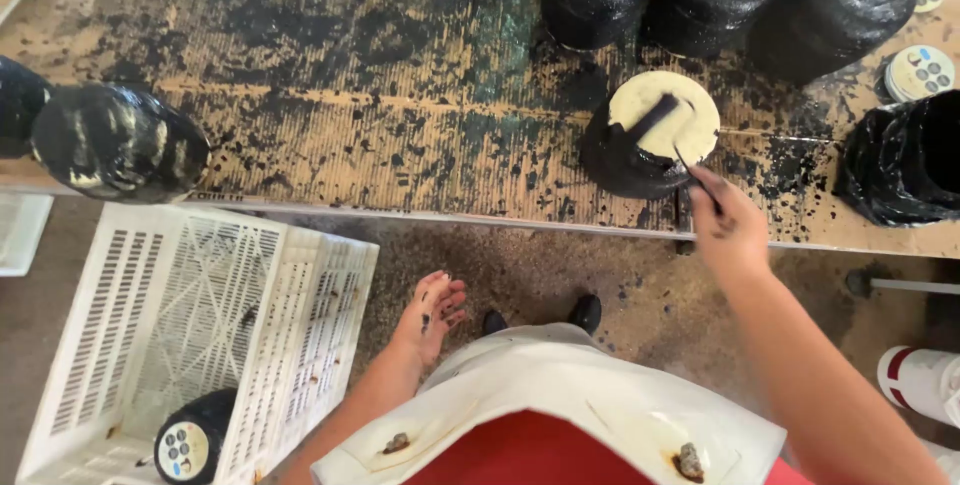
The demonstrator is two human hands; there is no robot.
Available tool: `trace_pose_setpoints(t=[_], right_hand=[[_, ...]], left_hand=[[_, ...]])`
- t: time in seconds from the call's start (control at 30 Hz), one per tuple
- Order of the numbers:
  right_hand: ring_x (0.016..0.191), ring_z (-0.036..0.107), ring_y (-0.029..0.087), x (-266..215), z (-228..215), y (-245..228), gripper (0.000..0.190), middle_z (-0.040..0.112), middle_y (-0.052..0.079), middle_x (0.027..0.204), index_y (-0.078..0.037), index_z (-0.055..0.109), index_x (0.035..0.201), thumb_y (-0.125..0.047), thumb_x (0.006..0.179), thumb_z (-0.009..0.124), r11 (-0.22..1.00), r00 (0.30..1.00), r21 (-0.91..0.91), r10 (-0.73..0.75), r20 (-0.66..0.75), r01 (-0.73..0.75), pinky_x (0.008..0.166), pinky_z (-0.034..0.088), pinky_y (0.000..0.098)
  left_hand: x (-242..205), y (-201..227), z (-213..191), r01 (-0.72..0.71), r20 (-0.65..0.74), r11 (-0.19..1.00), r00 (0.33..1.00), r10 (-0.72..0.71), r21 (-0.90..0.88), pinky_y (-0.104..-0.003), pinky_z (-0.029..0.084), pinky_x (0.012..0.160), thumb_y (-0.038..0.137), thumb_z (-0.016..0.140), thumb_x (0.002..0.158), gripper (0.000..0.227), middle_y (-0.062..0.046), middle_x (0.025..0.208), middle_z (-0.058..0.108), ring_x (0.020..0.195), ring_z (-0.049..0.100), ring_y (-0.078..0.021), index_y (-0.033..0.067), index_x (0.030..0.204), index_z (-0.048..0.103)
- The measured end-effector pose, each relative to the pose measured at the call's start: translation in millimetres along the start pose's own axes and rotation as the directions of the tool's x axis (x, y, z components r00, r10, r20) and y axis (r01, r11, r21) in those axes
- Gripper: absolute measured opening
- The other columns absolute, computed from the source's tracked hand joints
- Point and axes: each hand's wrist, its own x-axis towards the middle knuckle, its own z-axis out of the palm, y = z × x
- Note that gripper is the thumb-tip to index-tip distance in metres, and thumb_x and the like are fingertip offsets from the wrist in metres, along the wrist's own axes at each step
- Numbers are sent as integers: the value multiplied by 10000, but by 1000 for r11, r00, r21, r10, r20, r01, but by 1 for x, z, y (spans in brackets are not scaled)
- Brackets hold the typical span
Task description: The person paints the top of cylindrical containers black using a brush. They dip the brush into a container of black paint, apply it to the top surface, and then place a circular label on the finished container before moving it into a white crate.
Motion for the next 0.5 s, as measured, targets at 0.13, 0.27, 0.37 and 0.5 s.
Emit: trace_pose_setpoints(t=[0.13, 0.27, 0.37, 0.5], right_hand=[[523, 302, 137, -20, -28, 31, 377, 723, 26, 1151, -192, 635, 1462, -186, 1102, 522, 989, 995, -119, 95, 24, -92, 523, 362, 318], [568, 262, 136, 5, -13, -1, 393, 351, -10, 674, -282, 608, 1460, -185, 1085, 544, 974, 976, -95, 211, 51, -205, 523, 253, 276], [658, 427, 186, 45, 12, -13, 332, 582, 26, 843, -198, 668, 1397, -190, 1086, 551, 975, 992, -188, -108, 64, 119, 639, 376, 325], [565, 375, 108, 76, 3, -42, 330, 596, 31, 895, -157, 615, 1412, -161, 1093, 532, 982, 994, -179, 73, 84, -57, 483, 328, 231]], left_hand=[[13, -10, -18, 1, 34, 999, 999, 0, -43, -439, 511, 862, 336, 650, 950, 403, -107, 1187, 701, 1034, 648, -249, 217, 1311, 517], [9, -16, -5, 34, 32, 999, 999, -33, -36, -424, 493, 800, 321, 657, 960, 344, -123, 1159, 701, 1009, 633, -263, 213, 1264, 539], [15, -21, 3, 6, 43, 1000, 999, -6, -12, -404, 517, 804, 313, 659, 946, 382, -100, 1126, 723, 982, 655, -223, 219, 1296, 537], [19, -24, 10, 6, 43, 1000, 999, -4, -31, -426, 516, 833, 312, 647, 951, 397, -109, 1166, 708, 1009, 659, -235, 205, 1311, 516]])
